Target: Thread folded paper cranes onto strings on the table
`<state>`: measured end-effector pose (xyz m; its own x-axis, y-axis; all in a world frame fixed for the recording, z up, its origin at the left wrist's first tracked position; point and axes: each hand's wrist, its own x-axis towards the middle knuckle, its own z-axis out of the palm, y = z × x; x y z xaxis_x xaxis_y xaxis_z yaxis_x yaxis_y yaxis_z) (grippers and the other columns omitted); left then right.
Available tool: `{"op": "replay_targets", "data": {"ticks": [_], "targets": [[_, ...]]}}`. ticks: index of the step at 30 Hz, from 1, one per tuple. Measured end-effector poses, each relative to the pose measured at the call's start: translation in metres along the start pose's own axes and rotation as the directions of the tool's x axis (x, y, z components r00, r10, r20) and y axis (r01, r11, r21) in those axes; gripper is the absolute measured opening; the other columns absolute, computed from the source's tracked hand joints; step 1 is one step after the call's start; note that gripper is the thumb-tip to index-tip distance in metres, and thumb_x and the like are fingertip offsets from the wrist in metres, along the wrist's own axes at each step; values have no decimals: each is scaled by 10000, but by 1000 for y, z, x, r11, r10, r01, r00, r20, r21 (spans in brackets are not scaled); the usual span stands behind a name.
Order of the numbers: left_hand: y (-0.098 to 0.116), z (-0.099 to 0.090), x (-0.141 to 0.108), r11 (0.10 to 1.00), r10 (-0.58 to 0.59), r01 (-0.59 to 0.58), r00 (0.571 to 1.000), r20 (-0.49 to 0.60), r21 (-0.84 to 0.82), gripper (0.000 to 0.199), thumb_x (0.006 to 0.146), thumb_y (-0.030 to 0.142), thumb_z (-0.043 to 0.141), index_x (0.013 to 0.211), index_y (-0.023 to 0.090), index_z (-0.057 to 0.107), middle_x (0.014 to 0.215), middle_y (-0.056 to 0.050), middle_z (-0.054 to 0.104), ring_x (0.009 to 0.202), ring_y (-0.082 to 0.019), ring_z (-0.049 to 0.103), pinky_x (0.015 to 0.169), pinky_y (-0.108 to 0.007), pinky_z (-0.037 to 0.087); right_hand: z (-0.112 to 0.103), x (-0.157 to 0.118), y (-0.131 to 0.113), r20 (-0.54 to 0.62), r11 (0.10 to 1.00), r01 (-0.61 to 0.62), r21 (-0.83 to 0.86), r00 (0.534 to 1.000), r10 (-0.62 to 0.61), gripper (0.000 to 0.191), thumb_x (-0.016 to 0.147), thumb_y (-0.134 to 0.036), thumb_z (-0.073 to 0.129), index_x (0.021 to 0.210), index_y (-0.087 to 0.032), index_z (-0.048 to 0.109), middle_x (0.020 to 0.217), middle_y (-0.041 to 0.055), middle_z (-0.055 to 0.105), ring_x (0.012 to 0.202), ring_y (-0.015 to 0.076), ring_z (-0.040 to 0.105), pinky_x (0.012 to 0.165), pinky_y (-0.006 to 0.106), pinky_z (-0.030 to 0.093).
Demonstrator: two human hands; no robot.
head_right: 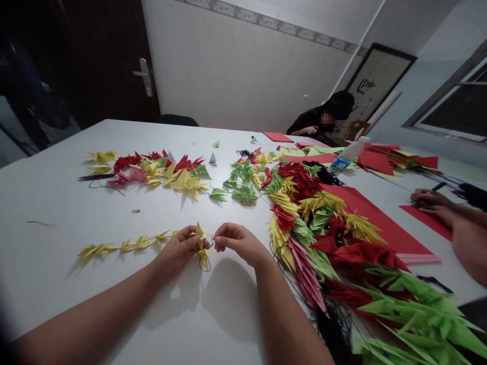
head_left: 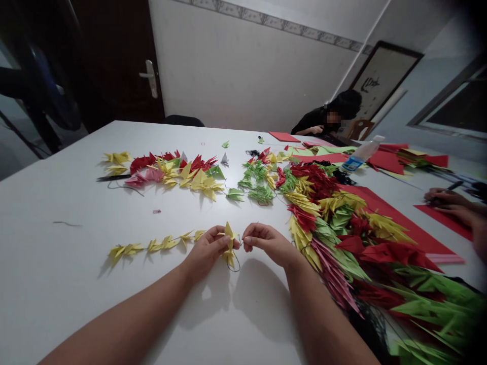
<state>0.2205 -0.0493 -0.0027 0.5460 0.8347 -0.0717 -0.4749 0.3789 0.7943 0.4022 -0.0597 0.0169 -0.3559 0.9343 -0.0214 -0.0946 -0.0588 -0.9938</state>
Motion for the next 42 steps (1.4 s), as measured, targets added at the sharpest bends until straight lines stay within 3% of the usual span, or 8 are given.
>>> {"op": "replay_targets", "data": {"ticks": [5,13,23,28,36,42], "targets": [[1,0,0,1000,2,-2,1000,-20,-14,286,629,313,727,790,159,549,693,-24,669,710,-137,604,701,-259,399,-3,1,2,-91,999,45,-20,995,-46,141,679,-275,697,690,-156,622,589,-23,576,572,77,503,584,231,391],[0,0,-1,1000,3,-3,1000,-2,-5,272,635,299,726,792,159,555,704,-29,669,725,-142,605,690,-257,398,-2,0,1,-99,999,42,9,994,-41,143,656,-278,713,673,-164,629,582,-15,598,555,84,517,575,241,397],[1,0,1,1000,28,-28,998,-50,-8,300,605,318,744,780,164,557,683,-15,665,722,-133,606,701,-247,397,-1,1,2,-202,999,15,42,979,-7,180,641,-288,719,615,-158,596,553,-13,599,510,82,499,547,244,382],[2,2,0,1000,24,-24,998,-54,-4,299,604,314,742,781,159,557,686,-21,665,731,-135,605,716,-251,399,-1,1,-1,-243,999,46,-5,969,-46,196,634,-305,719,609,-162,587,545,-24,571,511,76,472,547,242,369],[1,0,0,1000,22,-22,999,-41,-12,288,626,308,728,795,165,544,691,-27,678,717,-133,607,727,-260,404,1,-2,-7,-220,994,21,-107,974,-45,212,610,-326,728,629,-167,590,567,-34,520,552,86,440,559,249,358],[-1,-1,0,1000,-10,10,1000,-6,-1,288,631,313,724,796,159,545,682,-24,667,695,-130,605,702,-256,417,1,-3,-6,-132,994,43,-97,990,-56,195,622,-297,725,644,-168,580,675,-19,535,662,99,472,638,254,374]]}}
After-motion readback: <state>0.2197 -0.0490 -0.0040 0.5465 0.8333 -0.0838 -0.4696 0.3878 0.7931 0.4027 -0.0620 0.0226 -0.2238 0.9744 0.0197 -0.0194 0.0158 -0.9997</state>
